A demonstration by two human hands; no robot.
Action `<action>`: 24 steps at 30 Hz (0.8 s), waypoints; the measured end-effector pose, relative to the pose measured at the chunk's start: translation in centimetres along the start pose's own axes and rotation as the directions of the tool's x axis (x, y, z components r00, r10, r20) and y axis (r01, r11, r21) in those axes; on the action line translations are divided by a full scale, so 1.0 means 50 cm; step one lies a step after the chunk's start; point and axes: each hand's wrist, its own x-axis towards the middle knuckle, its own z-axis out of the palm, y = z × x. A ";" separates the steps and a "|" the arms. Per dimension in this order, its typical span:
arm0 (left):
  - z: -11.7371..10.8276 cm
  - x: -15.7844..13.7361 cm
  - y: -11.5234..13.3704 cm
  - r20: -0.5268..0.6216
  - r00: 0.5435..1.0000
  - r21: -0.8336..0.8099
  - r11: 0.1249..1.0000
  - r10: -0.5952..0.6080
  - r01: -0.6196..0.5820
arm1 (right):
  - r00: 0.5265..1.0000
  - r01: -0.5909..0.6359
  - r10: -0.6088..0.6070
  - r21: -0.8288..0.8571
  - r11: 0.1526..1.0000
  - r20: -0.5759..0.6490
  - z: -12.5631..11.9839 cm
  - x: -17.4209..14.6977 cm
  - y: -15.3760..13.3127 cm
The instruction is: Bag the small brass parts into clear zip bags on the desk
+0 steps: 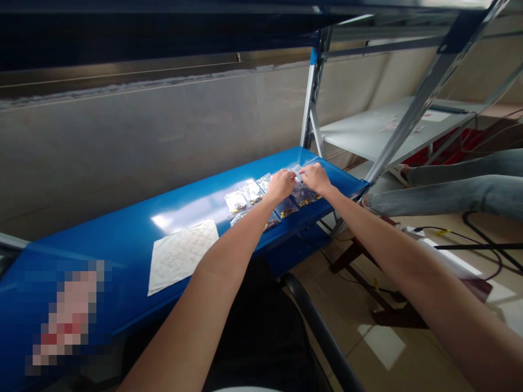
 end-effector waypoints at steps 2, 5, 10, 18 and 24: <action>-0.024 -0.026 0.000 -0.119 0.993 -0.123 0.992 0.016 -0.031 | 0.997 -0.007 0.010 0.039 0.999 -0.082 -0.008 -0.008 -0.027; -0.082 -0.116 -0.009 -0.283 0.959 -0.313 0.948 -0.026 -0.067 | 0.976 0.010 0.022 0.144 0.990 -0.216 -0.017 -0.045 -0.112; -0.211 -0.404 -0.074 -0.436 0.838 -0.407 0.902 -0.328 0.142 | 0.947 0.220 -0.109 0.366 0.904 -0.302 -0.001 -0.185 -0.352; -0.345 -0.749 -0.265 -0.548 0.574 -0.232 0.770 -0.609 0.595 | 0.835 0.522 -0.536 0.484 0.703 -0.121 0.069 -0.358 -0.623; -0.345 -0.781 -0.292 -0.480 0.662 -0.212 0.809 -0.575 0.549 | 0.833 0.518 -0.549 0.453 0.725 -0.073 0.093 -0.388 -0.635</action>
